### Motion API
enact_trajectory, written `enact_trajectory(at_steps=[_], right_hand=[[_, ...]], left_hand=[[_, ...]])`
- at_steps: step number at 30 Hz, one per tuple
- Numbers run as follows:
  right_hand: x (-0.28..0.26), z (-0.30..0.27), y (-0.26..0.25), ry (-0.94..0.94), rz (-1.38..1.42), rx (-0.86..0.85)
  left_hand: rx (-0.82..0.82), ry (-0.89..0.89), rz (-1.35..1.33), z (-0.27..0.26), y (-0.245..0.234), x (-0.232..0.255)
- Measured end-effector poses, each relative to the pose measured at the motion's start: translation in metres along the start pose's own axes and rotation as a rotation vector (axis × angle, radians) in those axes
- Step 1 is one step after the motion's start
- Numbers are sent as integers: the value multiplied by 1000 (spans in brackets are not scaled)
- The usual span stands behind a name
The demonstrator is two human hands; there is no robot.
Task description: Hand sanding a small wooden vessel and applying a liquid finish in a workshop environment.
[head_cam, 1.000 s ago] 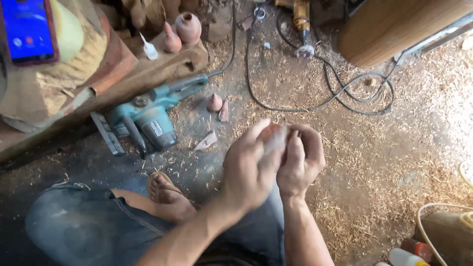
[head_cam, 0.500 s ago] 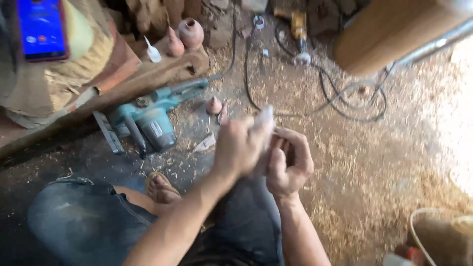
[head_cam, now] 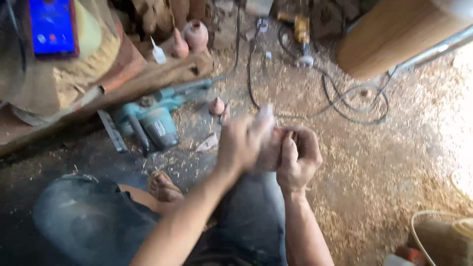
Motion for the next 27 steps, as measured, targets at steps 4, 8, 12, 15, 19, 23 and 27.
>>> enact_trajectory(at_steps=[4,8,12,15,19,23,27], right_hand=[[6,1,-8,75,2,52],[0,-1,-7,90,7,81],[9,4,-16,82,-78,75],[9,0,-6,110,-68,117],[9,-4,-2,60,-23,72],[6,2,-4,61,-104,91],[-14,-3,7,-33,-149,7]], left_hand=[[-88,-86,21,-14,-5,24],[-38,-39,66,8,-3,16],[10,50,79,-12,-5,30],[222,232,106,-27,4,28],[-244,-310,70,9,13,-7],[274,221,115,-26,-1,32],[-85,-53,99,16,-12,20]])
Point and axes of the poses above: each hand's wrist, its own z-axis towards the middle knuckle, its own y-axis out of the palm, x = y × z, the point moved 4 cm from there along z, towards the middle knuckle, and after that the axes turned 15 degrees about z, right-handed, at the moved point
